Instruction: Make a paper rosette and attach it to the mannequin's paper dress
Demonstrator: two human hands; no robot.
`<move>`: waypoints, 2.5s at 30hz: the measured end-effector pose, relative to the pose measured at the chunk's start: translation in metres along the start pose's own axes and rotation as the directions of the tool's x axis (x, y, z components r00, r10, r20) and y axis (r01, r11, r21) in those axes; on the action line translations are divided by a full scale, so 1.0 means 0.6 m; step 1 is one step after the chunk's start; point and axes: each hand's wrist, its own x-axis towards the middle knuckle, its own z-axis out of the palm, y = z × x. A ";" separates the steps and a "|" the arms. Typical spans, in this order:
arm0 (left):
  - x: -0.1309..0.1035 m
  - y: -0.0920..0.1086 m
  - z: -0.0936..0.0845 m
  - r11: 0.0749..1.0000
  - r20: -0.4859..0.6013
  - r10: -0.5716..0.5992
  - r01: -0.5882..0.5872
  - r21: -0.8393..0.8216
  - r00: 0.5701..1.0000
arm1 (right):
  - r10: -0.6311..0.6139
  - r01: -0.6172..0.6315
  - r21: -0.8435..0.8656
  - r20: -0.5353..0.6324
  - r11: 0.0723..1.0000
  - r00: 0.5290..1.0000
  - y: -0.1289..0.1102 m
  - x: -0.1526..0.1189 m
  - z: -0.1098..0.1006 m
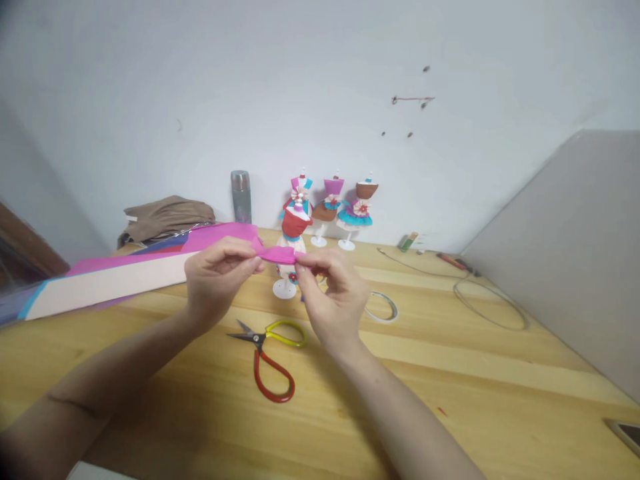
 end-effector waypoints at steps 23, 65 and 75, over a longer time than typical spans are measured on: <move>0.005 -0.011 -0.006 0.801 0.050 0.445 -0.422 0.425 0.894 | -0.180 0.180 -0.295 0.024 0.939 0.983 0.003 0.002 0.003; 0.013 -0.018 -0.027 0.358 0.233 0.780 -0.719 0.596 0.581 | -0.620 0.589 -0.539 0.150 0.602 0.770 0.011 0.006 -0.024; 0.010 -0.012 -0.010 0.560 0.094 0.632 -0.537 0.631 0.769 | -0.101 0.130 -0.223 0.137 0.966 0.985 -0.004 0.003 -0.009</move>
